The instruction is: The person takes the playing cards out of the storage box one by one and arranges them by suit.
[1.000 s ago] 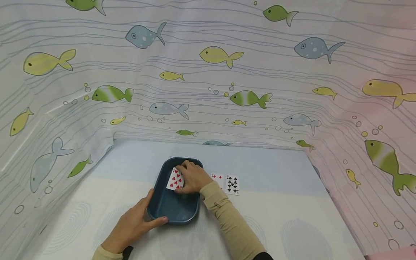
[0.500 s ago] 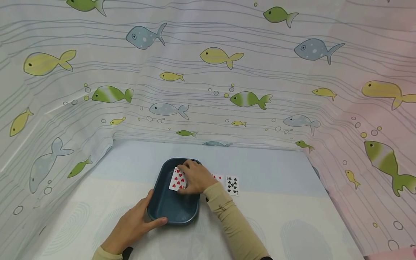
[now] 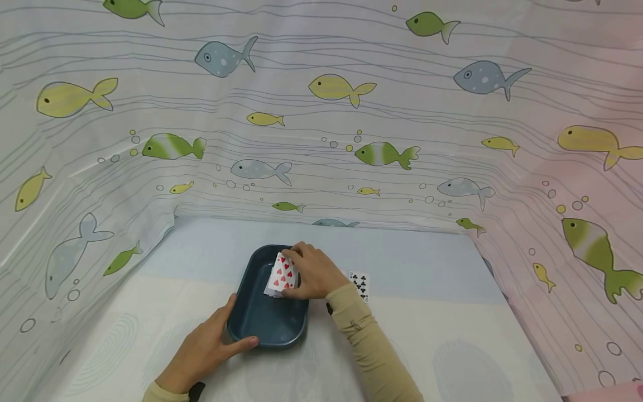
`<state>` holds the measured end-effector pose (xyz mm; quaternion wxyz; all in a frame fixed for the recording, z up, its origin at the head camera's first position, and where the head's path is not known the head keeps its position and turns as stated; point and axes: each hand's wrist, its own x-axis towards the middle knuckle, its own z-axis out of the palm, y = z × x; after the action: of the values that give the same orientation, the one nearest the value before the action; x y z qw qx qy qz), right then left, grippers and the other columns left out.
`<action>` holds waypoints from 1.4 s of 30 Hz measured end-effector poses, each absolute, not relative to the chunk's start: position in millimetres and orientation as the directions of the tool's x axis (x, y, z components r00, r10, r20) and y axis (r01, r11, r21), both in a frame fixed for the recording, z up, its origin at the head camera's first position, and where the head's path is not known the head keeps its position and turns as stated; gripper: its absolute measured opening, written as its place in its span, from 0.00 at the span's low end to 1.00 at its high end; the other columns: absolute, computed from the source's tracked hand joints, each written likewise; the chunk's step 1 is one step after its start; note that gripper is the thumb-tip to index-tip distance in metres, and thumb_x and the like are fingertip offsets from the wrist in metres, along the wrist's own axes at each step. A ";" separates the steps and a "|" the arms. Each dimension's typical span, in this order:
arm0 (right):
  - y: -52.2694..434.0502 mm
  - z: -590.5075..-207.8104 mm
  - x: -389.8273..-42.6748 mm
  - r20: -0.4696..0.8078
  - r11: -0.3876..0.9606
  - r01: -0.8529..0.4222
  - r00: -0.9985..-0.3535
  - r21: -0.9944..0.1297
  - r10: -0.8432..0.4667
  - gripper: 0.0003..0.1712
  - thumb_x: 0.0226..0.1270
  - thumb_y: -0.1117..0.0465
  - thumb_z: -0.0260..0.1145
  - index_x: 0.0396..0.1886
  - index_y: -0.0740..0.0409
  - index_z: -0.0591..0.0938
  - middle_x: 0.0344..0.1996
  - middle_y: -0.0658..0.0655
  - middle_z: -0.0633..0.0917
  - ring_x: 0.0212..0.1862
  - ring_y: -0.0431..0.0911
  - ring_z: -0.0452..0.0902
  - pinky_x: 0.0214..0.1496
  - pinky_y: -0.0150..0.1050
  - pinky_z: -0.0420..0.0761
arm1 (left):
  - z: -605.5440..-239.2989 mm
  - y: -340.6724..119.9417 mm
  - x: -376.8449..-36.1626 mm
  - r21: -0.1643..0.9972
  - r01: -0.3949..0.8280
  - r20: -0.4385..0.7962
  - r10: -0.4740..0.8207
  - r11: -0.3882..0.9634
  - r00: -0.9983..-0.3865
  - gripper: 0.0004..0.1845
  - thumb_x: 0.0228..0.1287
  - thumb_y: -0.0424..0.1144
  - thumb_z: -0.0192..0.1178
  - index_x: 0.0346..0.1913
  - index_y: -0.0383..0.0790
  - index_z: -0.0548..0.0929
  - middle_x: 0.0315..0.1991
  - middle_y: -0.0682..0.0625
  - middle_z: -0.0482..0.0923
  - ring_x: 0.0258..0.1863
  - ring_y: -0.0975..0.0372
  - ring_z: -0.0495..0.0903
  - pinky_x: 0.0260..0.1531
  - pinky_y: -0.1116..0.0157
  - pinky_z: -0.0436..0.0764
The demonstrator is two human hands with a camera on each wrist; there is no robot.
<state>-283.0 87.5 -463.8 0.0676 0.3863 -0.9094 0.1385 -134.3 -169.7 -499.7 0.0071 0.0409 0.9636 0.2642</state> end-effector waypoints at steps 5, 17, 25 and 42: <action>97.7 -462.0 -283.0 0.235 0.681 -0.707 -0.707 -0.192 -0.667 0.52 0.53 0.32 0.73 0.75 0.47 0.70 0.62 0.52 0.74 0.56 0.46 0.74 0.63 0.44 0.76 | -499.7 -169.2 -134.1 0.502 0.069 0.005 0.077 0.862 -0.997 0.66 0.50 0.79 0.62 0.80 0.35 0.53 0.71 0.37 0.68 0.65 0.44 0.75 0.59 0.43 0.76; 126.7 -465.8 -286.7 0.220 0.733 -0.638 -0.770 -0.235 -0.599 0.51 0.51 0.34 0.75 0.74 0.46 0.71 0.62 0.53 0.74 0.54 0.48 0.75 0.61 0.45 0.77 | -500.3 -167.6 -134.2 0.507 0.066 0.010 0.070 0.860 -0.997 0.67 0.49 0.78 0.63 0.80 0.35 0.53 0.71 0.37 0.68 0.65 0.44 0.74 0.59 0.43 0.76; 144.1 -474.9 -290.6 0.229 0.740 -0.629 -0.777 -0.239 -0.586 0.52 0.51 0.33 0.76 0.74 0.48 0.72 0.61 0.53 0.74 0.53 0.47 0.74 0.58 0.44 0.78 | -500.8 -167.4 -134.2 0.525 0.065 0.009 0.071 0.849 -0.997 0.67 0.50 0.78 0.63 0.81 0.36 0.53 0.72 0.37 0.68 0.66 0.44 0.73 0.60 0.43 0.75; 193.1 -486.5 -288.6 0.201 0.778 -0.562 -0.827 -0.283 -0.524 0.50 0.51 0.37 0.77 0.73 0.50 0.72 0.61 0.54 0.74 0.54 0.50 0.76 0.58 0.48 0.79 | -501.3 -169.2 -133.4 0.538 0.081 0.020 0.083 0.839 -0.996 0.65 0.51 0.77 0.64 0.80 0.35 0.53 0.72 0.37 0.67 0.67 0.43 0.72 0.61 0.43 0.74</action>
<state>-288.6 193.1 -486.5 0.0554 0.2885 -0.9411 0.1672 -133.4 -169.2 -501.3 0.0020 0.0428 0.9589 0.2806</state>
